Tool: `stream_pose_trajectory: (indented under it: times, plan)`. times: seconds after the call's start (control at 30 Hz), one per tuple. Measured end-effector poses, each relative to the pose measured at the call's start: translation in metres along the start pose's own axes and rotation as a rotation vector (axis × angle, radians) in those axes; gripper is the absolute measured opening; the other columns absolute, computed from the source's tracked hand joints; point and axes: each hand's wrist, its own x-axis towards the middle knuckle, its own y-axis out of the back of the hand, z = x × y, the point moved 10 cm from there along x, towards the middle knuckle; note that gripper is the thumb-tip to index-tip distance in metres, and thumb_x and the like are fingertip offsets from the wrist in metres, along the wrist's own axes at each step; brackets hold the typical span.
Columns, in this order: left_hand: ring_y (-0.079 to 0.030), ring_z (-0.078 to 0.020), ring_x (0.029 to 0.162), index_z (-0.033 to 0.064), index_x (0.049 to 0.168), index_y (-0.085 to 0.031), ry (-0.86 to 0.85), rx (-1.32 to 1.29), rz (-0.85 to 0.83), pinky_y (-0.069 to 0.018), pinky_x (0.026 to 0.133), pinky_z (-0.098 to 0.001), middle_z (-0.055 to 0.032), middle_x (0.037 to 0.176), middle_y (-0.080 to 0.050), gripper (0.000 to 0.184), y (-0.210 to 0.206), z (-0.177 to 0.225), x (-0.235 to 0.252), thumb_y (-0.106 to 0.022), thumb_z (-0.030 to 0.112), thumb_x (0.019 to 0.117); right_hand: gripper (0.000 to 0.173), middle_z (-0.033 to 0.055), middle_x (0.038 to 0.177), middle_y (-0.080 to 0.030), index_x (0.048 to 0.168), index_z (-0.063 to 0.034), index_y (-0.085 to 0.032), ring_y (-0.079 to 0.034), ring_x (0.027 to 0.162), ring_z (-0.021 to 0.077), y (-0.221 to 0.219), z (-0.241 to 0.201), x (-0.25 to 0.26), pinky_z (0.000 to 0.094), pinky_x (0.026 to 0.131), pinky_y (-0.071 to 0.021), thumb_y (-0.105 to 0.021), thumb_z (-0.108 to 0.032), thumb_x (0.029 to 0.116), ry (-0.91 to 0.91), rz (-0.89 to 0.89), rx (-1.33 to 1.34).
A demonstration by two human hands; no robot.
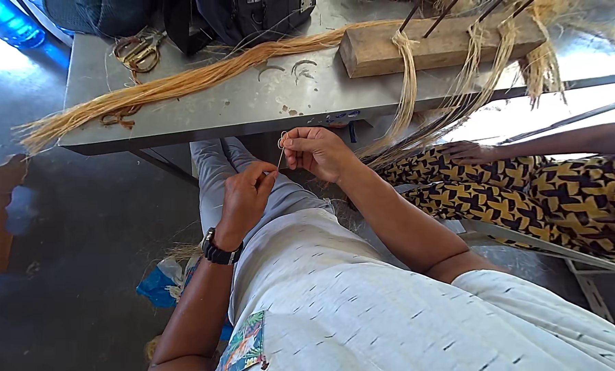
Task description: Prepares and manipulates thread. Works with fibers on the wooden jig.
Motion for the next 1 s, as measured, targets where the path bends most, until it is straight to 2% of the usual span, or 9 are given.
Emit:
stream_pose_trajectory:
  times: [0.1,0.27,0.77,0.9,1.0]
  plan:
    - [-0.049,-0.0048,0.053,0.0091,0.108,-0.072,-0.005,-0.013,-0.046,-0.0439,0.049,-0.0216,0.0038,0.068,-0.058,0.015,-0.001,0.001,-0.003,-0.061,0.018,0.103,0.011,0.0049,0.077,-0.066,0.099,-0.0015,-0.066,-0.064,0.065,0.0104,0.002,-0.008,-0.002,0.0254,0.065,-0.0589,-0.057,-0.005,0.1035,0.011,0.004,-0.006]
    - [-0.053,-0.0039,0.055,0.0107,0.106,-0.072,0.0,-0.034,-0.115,-0.0468,0.051,-0.0215,0.0045,0.07,-0.06,0.014,-0.002,0.0,-0.008,-0.062,0.019,0.103,0.011,0.0049,0.078,-0.066,0.098,-0.0018,-0.065,-0.064,0.065,0.011,0.004,-0.012,-0.003,0.0261,0.066,-0.0586,-0.056,-0.005,0.1037,0.039,-0.005,-0.014]
    - [-0.051,-0.0015,0.056,0.0115,0.106,-0.073,0.012,-0.056,-0.146,-0.0448,0.053,-0.0191,0.0063,0.069,-0.059,0.016,-0.003,-0.007,-0.019,-0.061,0.022,0.1033,0.011,0.0051,0.077,-0.066,0.097,-0.0037,-0.065,-0.063,0.064,0.0107,0.008,-0.022,0.0,0.0256,0.064,-0.0583,-0.056,-0.003,0.1033,0.105,-0.003,0.001]
    - [-0.051,-0.0004,0.058,0.0103,0.104,-0.074,-0.024,-0.066,-0.155,-0.0445,0.054,-0.018,0.0058,0.07,-0.06,0.017,-0.005,-0.002,-0.021,-0.061,0.022,0.1034,0.011,0.0045,0.075,-0.064,0.096,-0.0034,-0.064,-0.061,0.062,0.0098,0.008,-0.025,0.0,0.0245,0.062,-0.0567,-0.056,-0.003,0.1028,0.149,0.0,-0.028]
    - [-0.055,-0.0003,0.063,0.0077,0.104,-0.074,-0.096,-0.077,-0.168,-0.0476,0.059,-0.0175,0.003,0.076,-0.064,0.018,-0.007,0.007,-0.024,-0.06,0.018,0.1039,0.011,0.0041,0.074,-0.063,0.094,-0.0022,-0.064,-0.059,0.06,0.009,0.009,-0.03,0.0,0.0235,0.06,-0.055,-0.056,-0.001,0.1016,0.2,0.011,-0.064]
